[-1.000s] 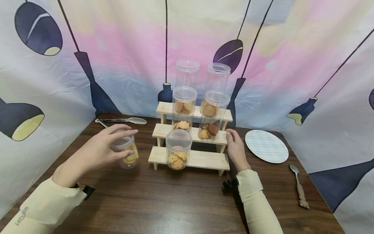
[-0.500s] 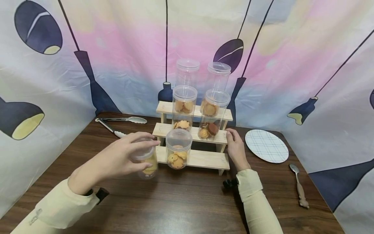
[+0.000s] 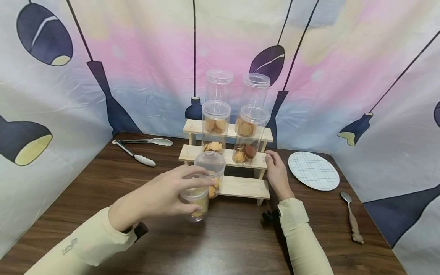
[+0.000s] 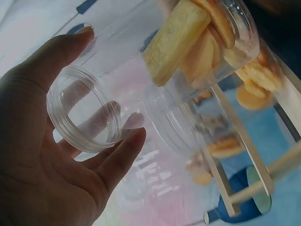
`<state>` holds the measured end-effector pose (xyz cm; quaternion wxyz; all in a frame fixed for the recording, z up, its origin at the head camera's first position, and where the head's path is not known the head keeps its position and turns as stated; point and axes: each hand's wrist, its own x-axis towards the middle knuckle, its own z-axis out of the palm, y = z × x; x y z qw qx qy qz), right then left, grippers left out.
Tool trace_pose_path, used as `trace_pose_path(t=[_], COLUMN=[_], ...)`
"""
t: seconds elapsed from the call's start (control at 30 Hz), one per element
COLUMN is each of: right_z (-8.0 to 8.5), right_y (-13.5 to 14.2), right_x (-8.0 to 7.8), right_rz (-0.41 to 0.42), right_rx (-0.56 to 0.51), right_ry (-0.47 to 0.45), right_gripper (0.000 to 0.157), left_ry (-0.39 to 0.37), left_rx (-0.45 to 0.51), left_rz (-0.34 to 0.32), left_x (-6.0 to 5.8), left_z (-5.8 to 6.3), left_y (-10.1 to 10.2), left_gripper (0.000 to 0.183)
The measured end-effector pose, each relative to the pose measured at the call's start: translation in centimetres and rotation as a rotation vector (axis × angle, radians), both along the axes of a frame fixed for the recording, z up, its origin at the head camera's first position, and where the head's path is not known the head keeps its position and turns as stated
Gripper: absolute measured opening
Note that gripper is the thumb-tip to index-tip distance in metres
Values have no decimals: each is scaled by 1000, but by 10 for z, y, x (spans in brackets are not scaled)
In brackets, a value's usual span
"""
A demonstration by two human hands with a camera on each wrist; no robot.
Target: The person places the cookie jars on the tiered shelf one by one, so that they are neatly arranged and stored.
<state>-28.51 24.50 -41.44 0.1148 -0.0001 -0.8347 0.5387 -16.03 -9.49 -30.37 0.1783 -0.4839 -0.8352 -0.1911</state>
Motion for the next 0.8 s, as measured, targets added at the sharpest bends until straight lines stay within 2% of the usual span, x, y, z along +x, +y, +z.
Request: trace_pose_path(t=[0.27,0.5,0.67,0.8], right_z=[0,-1,-3,-2], right_y=[1,1,0,1], right_x=[0,0,-1,-2], right_rz=[4,6,1,-1], right_rx=[-1,-4,4,12], right_ry=[4,7,0,7], right_gripper=[44,45,46,45], left_ry=[-12,57,93,87], left_rx=[3,9,-20,-28], left_rz=[-47,-117,-129,-119], left_x=[1,-12,-19,-25], left_z=[4,5,6,10], left_y=[28,55,68,78], left_gripper=[61,61,59,60])
